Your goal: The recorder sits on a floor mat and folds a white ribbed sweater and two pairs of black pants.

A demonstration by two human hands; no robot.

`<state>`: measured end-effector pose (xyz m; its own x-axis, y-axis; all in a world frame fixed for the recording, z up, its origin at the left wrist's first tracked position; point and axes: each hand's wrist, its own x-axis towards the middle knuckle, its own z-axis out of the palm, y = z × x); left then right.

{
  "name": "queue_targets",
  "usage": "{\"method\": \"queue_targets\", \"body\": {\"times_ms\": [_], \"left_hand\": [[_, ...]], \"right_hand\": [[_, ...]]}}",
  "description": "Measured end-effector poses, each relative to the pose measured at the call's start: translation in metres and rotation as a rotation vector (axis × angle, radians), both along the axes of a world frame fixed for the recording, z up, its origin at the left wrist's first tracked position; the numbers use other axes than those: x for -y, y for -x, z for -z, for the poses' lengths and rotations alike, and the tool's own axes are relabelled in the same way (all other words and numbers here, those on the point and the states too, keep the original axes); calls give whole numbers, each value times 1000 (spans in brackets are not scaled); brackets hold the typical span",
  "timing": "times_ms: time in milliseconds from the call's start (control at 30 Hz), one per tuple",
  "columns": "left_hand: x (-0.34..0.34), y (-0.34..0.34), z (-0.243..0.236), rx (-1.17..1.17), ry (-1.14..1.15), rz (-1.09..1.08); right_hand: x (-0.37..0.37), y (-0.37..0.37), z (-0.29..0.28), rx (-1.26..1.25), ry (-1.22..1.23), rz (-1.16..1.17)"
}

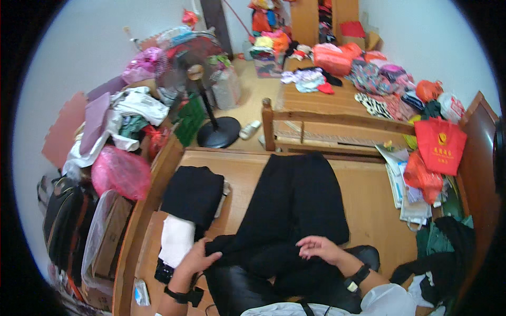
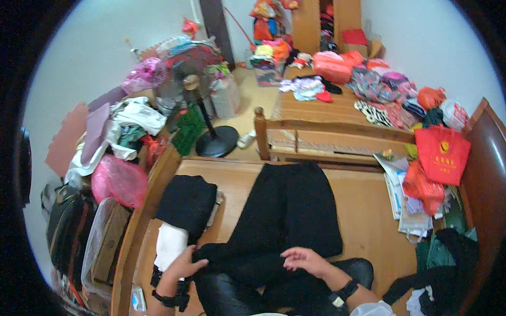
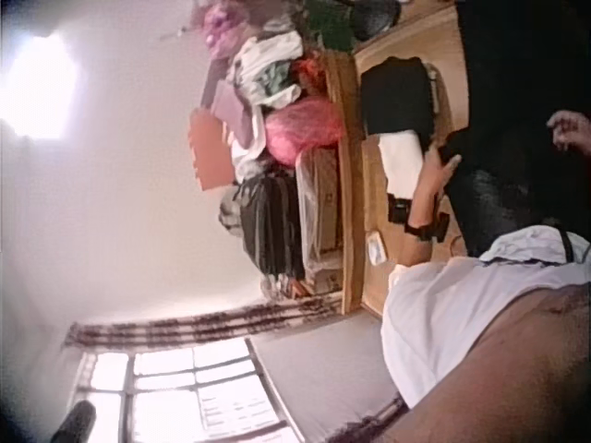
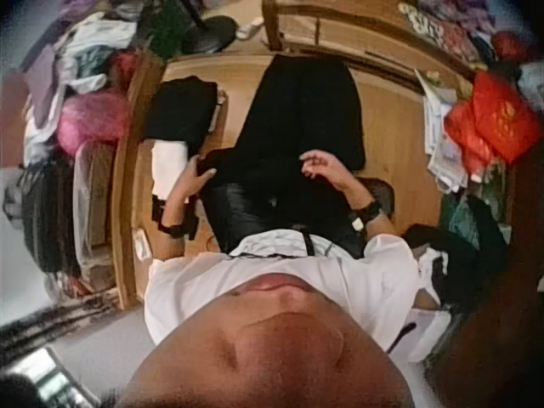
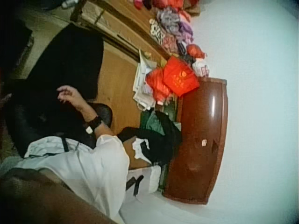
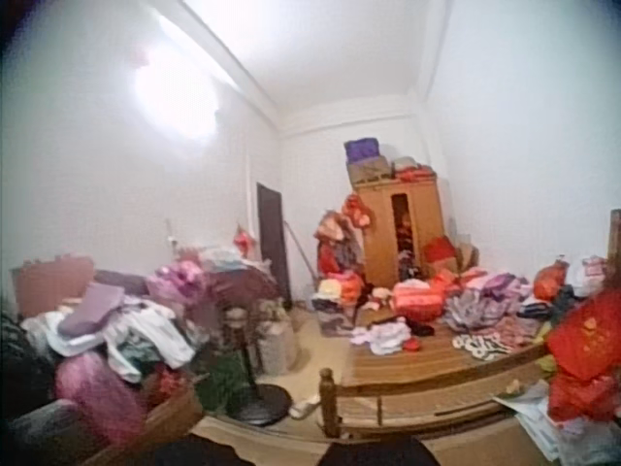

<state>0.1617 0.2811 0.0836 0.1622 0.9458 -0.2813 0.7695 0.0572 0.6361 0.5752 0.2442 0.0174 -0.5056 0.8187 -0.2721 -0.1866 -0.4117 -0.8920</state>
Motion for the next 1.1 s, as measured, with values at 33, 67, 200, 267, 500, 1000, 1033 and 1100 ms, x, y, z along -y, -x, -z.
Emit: {"method": "queue_targets", "body": {"times_ms": [33,67,200,267,500,1000,1033,1100], "left_hand": [[6,-2,3,53,48,-6],[11,18,27,72,-5,59],[22,9,40,1,-96,-139],[28,14,53,-7,-251,-272],[47,-1,44,-94,-638,-219],[145,-40,-44,71,-495,-152],[149,-38,-48,171,-406,-195],[153,-25,-35,313,-404,-274]], "right_hand": [[4,7,5,7,7,-61],[5,20,5,-12,18,-123],[21,21,3,58,5,-240],[27,23,-6,127,10,-266],[52,0,-19,229,10,-193],[25,126,-73,557,-768,-432],[25,138,-73,543,-870,-436],[25,158,-70,595,-1017,-489]]}}
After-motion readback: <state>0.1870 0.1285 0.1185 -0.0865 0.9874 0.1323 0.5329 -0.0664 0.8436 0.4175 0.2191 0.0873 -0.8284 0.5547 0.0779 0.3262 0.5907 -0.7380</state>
